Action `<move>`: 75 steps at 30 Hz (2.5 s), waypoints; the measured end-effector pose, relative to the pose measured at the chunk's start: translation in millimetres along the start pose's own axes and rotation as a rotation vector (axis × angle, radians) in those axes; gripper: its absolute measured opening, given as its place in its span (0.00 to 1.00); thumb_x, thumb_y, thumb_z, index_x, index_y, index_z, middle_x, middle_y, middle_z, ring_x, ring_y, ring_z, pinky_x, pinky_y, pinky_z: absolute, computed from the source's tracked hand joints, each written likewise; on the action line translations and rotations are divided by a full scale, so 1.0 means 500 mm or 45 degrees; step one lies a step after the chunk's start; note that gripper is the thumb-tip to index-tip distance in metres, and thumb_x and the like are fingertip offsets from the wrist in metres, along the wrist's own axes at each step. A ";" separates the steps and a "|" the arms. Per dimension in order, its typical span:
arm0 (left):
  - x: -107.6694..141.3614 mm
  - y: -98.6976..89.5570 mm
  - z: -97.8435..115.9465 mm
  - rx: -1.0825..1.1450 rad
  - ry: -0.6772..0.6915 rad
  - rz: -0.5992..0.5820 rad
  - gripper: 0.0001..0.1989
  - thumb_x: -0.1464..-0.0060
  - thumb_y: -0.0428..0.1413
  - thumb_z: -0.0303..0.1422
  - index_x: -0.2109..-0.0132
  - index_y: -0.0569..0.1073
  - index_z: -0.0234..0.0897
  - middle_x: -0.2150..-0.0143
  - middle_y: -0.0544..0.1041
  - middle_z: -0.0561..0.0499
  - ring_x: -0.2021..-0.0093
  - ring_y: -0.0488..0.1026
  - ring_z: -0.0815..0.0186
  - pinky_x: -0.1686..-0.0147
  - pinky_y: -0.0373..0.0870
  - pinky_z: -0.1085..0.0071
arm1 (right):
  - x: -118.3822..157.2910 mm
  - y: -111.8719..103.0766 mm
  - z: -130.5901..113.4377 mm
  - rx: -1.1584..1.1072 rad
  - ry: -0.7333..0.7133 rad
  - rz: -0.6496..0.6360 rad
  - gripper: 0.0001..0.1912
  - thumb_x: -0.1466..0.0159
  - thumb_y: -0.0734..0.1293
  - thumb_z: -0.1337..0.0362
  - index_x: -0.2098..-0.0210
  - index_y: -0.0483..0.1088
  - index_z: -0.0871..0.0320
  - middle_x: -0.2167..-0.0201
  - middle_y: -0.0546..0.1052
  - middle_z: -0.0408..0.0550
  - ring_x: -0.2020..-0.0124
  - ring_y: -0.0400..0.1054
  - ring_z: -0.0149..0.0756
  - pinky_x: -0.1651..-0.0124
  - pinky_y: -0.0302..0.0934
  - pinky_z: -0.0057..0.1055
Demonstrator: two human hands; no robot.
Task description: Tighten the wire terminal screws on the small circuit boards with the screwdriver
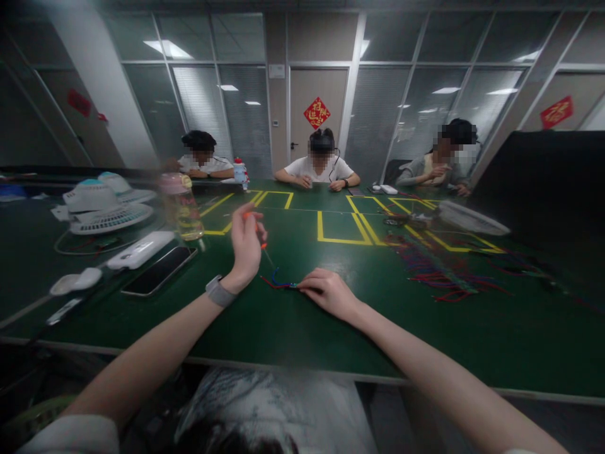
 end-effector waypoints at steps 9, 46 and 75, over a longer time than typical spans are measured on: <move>0.090 0.087 -0.033 -1.005 0.119 -1.518 0.18 0.59 0.61 0.37 0.57 0.75 0.37 0.59 0.76 0.49 0.59 0.72 0.61 0.61 0.67 0.71 | -0.004 0.006 0.004 -0.085 0.096 -0.017 0.08 0.37 0.65 0.65 0.63 0.77 0.57 0.64 0.78 0.51 0.61 0.73 0.37 0.57 0.67 0.33; 0.127 0.089 -0.051 -1.500 0.250 -1.681 0.10 0.56 0.58 0.36 0.66 0.76 0.36 0.65 0.78 0.43 0.66 0.76 0.58 0.71 0.67 0.71 | -0.023 0.001 0.009 -0.253 0.349 0.019 0.08 0.46 0.67 0.72 0.73 0.77 0.56 0.69 0.81 0.46 0.66 0.76 0.38 0.59 0.68 0.33; -0.068 0.002 0.006 -0.694 0.015 -0.542 0.16 0.49 0.56 0.43 0.64 0.78 0.34 0.66 0.79 0.50 0.65 0.72 0.67 0.62 0.66 0.72 | -0.005 -0.003 0.060 -0.803 0.962 0.188 0.09 0.51 0.72 0.62 0.74 0.78 0.61 0.74 0.81 0.50 0.70 0.74 0.36 0.62 0.67 0.32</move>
Point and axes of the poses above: each hand's wrist, its own x-axis away from the middle knuckle, its own y-axis out of the palm, z = x × y, the point moved 6 cm from there along -x, towards the middle knuckle
